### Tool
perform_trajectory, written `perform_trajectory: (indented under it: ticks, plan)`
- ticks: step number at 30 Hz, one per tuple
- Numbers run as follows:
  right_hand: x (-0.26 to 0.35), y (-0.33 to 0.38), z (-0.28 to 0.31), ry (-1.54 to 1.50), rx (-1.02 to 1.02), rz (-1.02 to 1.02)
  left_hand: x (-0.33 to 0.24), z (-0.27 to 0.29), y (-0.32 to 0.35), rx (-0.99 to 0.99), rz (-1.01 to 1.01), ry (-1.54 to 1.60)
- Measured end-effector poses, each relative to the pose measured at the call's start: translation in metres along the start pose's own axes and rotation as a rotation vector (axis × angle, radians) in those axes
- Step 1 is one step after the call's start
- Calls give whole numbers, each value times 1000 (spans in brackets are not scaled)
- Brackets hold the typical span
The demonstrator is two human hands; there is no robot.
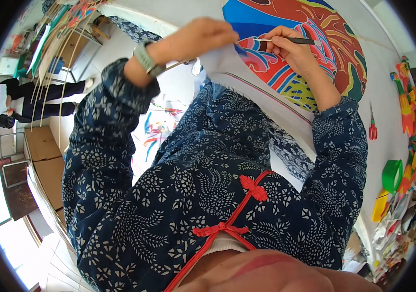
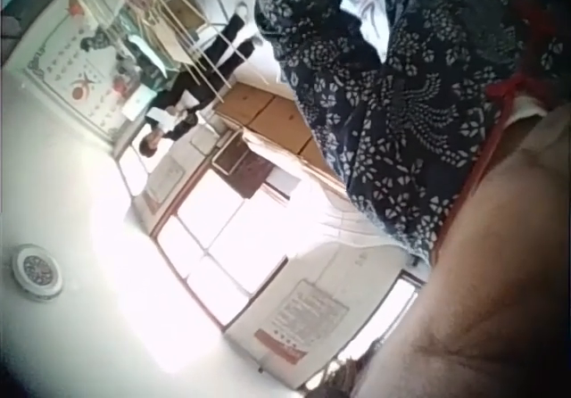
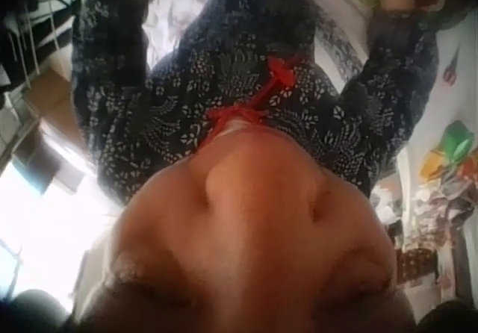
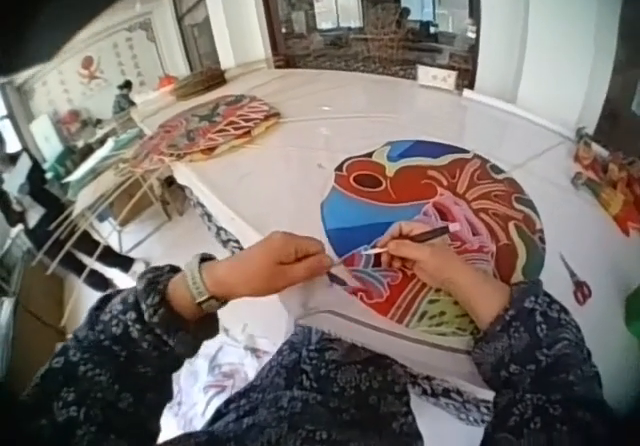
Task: Decorating and assembling traditional Chinese kites or fans by drawing on paper and attaching bamboo supports.
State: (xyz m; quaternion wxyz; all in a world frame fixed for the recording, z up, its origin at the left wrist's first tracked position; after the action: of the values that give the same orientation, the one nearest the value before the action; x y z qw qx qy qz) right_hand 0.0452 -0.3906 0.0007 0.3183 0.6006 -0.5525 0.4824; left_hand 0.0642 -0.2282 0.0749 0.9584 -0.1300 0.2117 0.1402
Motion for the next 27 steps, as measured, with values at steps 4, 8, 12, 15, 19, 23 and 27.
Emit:
perform_trajectory:
  ticks: [4, 8, 12, 15, 19, 23, 27]
  plan:
    - [1, 1, 3, 58, -18, 1, -44, -66, 49, 589, 282, 286]
    - [4, -4, -5, 117, 6, 29, -7, -132, 145, 589, 604, 802]
    - [3, -1, -4, 127, 7, 53, 26, -117, 246, 184, 706, 603]
    - [1, -1, -5, 136, 12, 60, 76, -167, 383, -227, 1010, 1242]
    - [2, -4, -4, 164, 2, 45, 76, -211, 485, -93, 935, 778]
    - [3, -6, -3, 167, 13, 28, 114, -232, 550, 24, 844, 334]
    - [5, 2, 10, 249, -54, 12, 130, -156, 376, 46, 730, -344]
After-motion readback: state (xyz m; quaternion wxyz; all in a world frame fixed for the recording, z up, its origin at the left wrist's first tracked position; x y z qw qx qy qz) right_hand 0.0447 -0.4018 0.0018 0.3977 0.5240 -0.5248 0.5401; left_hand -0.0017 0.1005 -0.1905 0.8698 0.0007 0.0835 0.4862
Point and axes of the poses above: each hand's wrist, its own y-axis away from the middle knuckle, its own z-axis out of the back of the hand, x = y × z, the point moved 9 cm from there along -y, towards the middle knuckle, and after that the axes turned 12 degrees about -y, right-handed, at the moved point
